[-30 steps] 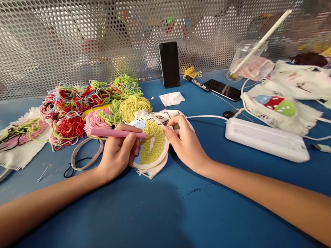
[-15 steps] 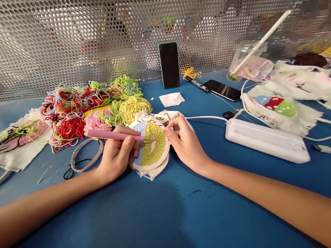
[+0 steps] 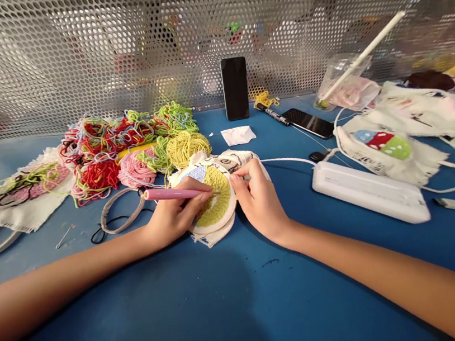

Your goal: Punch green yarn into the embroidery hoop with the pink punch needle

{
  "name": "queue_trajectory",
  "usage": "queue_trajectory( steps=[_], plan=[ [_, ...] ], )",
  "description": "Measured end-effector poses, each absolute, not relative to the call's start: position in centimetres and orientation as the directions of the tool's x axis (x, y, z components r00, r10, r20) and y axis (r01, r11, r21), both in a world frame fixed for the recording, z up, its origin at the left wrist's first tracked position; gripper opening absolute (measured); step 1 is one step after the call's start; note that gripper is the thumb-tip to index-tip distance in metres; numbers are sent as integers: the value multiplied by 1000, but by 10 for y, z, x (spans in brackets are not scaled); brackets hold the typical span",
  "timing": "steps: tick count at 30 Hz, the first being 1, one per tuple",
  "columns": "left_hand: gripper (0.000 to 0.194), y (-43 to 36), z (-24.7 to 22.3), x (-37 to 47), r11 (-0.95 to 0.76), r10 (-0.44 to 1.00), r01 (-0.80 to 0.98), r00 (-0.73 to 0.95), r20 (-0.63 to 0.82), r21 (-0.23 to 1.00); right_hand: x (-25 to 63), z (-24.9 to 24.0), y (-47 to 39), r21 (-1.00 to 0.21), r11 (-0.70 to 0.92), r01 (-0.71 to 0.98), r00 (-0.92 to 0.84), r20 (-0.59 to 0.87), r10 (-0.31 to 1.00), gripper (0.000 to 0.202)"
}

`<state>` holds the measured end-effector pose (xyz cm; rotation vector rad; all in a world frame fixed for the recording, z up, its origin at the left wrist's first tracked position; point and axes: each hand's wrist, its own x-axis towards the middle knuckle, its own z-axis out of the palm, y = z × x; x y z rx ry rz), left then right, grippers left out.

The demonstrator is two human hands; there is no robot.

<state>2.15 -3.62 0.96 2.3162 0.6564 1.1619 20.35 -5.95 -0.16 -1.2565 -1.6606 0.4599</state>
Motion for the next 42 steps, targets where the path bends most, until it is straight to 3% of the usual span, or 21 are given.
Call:
queue_trajectory(
  steps=[9, 21, 28, 34, 38, 42],
  plan=[
    [13, -35, 8, 23, -776, 580, 163, 566, 586, 610, 204, -5, -59, -755, 435, 490, -13, 492, 870, 6],
    [24, -27, 20, 26, -629, 675, 172, 604, 423, 758, 204, -5, -64, -785, 386, 485, 6, 444, 896, 8],
    [24, -26, 8, 33, -795, 560, 267, 668, 490, 544, 203, -2, -66, -753, 398, 525, -3, 465, 885, 8],
    [24, -26, 10, 29, -734, 614, 215, 616, 495, 644, 205, -5, -61, -818, 353, 454, 8, 400, 916, 14],
    [31, -26, 11, 23, -632, 731, 153, 443, 519, 760, 207, -8, -57, -850, 330, 411, 15, 368, 930, 17],
    [34, -25, 9, 22, -659, 719, 134, 399, 569, 740, 207, -7, -58, -831, 343, 438, 20, 390, 921, 15]
  ],
)
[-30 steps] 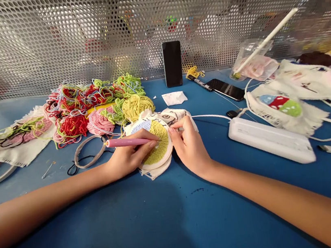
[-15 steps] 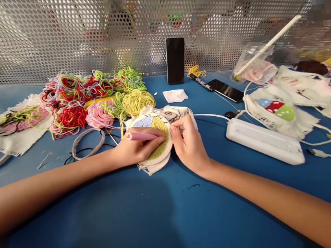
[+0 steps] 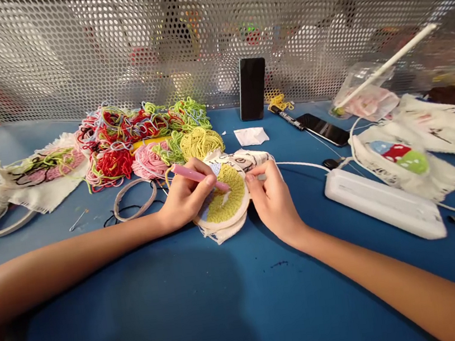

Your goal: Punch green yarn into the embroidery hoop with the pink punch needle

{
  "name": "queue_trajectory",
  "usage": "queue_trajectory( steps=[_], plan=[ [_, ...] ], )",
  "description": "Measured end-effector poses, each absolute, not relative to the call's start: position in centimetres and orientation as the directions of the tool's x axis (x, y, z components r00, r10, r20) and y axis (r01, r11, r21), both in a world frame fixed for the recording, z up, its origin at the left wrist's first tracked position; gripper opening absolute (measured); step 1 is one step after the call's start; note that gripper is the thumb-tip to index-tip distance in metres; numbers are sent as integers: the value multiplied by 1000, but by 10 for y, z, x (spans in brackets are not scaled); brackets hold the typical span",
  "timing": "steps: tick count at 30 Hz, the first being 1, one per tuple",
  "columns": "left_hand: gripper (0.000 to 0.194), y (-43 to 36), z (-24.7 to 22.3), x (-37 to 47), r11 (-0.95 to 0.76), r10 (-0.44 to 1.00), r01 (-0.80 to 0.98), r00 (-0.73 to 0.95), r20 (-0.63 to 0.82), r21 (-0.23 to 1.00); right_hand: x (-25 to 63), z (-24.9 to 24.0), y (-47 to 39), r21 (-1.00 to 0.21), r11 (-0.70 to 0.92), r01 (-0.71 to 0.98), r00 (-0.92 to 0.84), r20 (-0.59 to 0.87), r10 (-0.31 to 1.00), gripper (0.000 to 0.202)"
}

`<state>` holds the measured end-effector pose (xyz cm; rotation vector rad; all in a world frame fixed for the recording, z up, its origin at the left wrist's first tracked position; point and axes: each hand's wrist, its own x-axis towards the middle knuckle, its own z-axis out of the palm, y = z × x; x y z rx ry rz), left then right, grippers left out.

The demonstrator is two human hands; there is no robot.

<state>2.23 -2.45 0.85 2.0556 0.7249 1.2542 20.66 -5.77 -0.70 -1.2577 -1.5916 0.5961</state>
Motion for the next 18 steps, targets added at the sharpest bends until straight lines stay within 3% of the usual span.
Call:
queue_trajectory(
  steps=[6, 10, 13, 18],
  plan=[
    [22, -25, 10, 25, -682, 665, 165, 546, 510, 713, 204, 0, -62, -812, 383, 440, -21, 417, 908, 12],
    [29, -25, 10, 26, -565, 760, 130, 468, 452, 815, 203, 2, -61, -832, 357, 425, -7, 392, 920, 13],
    [31, -25, 7, 27, -453, 826, -11, 369, 425, 891, 204, 2, -60, -841, 332, 428, 7, 370, 929, 13],
    [30, -21, 6, 27, -337, 884, -144, 290, 365, 930, 205, 0, -58, -856, 313, 411, 7, 347, 938, 15]
  ],
)
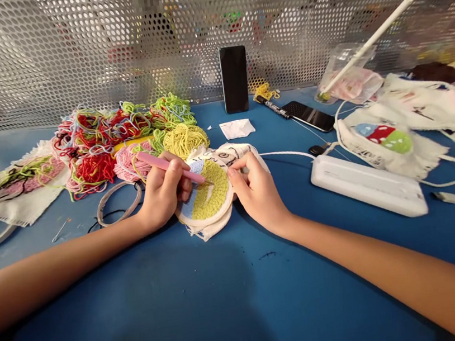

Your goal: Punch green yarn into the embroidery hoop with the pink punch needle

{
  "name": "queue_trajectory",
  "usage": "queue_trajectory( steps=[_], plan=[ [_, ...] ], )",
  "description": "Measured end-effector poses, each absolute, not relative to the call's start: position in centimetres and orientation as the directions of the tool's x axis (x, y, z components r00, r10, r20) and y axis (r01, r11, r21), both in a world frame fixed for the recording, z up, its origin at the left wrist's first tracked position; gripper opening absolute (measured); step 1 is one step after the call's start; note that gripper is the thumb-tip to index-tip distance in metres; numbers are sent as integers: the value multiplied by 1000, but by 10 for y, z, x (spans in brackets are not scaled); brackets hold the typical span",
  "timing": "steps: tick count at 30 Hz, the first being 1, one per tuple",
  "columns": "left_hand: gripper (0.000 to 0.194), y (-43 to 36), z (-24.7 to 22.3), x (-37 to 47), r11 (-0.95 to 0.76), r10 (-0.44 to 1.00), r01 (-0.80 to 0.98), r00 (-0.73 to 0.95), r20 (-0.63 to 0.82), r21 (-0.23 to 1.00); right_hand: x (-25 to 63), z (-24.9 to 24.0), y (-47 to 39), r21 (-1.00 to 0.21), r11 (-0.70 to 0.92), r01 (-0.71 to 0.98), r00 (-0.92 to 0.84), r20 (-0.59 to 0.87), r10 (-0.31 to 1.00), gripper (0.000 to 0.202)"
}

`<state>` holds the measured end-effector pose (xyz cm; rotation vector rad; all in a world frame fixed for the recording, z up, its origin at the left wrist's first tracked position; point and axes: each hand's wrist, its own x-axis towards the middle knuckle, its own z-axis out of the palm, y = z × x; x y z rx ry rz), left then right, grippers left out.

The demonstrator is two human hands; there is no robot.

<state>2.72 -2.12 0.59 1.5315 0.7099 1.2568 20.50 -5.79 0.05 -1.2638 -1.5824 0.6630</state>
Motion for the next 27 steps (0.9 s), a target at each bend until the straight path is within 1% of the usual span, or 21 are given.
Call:
queue_trajectory(
  steps=[6, 15, 19, 27],
  plan=[
    [32, -14, 5, 27, -271, 928, -132, 225, 295, 953, 206, -1, -56, -857, 317, 406, 5, 349, 937, 14],
    [32, -11, 2, 27, -261, 937, -185, 186, 294, 948, 206, -1, -56, -875, 311, 370, 3, 336, 942, 13],
    [34, -11, 3, 27, -262, 942, -161, 171, 288, 951, 205, 0, -57, -878, 315, 361, -6, 336, 942, 13],
    [31, -16, 5, 27, -281, 920, -216, 218, 327, 935, 207, -2, -55, -860, 342, 379, -11, 365, 931, 12]
  ],
)
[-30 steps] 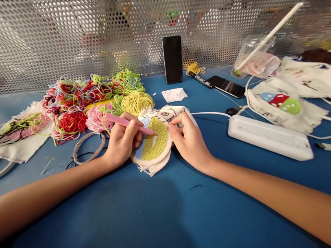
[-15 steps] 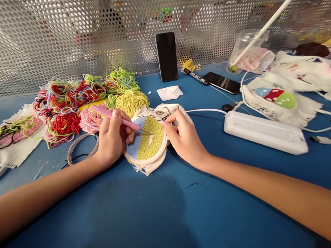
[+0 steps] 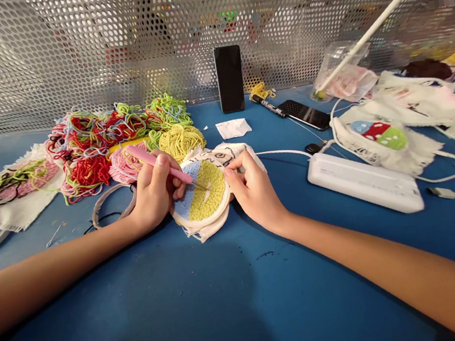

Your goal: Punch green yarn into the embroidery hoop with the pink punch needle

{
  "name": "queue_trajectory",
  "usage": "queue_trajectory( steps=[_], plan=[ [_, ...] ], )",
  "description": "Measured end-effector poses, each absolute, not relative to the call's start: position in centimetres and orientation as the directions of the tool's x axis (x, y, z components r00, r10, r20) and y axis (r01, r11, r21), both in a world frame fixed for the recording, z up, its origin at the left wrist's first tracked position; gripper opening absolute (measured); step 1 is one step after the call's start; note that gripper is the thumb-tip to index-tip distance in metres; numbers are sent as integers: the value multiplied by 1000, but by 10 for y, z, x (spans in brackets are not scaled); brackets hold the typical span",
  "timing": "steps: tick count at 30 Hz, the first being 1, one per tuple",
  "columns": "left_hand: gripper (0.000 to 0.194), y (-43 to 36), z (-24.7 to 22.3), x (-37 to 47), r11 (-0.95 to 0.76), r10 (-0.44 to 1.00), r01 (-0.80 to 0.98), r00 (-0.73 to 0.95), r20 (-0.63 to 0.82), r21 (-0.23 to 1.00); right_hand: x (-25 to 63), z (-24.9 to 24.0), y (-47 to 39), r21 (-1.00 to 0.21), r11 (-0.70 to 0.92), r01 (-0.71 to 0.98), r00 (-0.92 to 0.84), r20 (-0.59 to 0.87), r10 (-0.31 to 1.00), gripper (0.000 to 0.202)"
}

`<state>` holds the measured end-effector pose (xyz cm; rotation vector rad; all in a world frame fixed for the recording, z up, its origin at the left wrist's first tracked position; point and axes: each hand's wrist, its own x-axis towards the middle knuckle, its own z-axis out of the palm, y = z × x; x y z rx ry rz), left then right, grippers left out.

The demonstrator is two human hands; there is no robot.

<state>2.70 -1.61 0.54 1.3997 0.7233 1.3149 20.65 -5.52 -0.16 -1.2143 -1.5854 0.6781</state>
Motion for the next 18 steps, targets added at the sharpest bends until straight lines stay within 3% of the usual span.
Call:
queue_trajectory(
  steps=[6, 12, 15, 18],
  plan=[
    [26, -21, 4, 25, -482, 808, -117, 325, 492, 869, 206, -1, -61, -780, 423, 461, -23, 467, 884, 8],
    [28, -21, 4, 22, -719, 633, 45, 454, 627, 693, 206, -2, -63, -757, 432, 491, -14, 489, 872, 8],
    [24, -22, 6, 24, -807, 513, 73, 581, 632, 587, 205, -3, -65, -760, 435, 482, -10, 492, 871, 6],
    [22, -24, 7, 26, -808, 510, 106, 619, 597, 579, 205, -2, -66, -769, 424, 478, 0, 483, 876, 6]
  ],
)
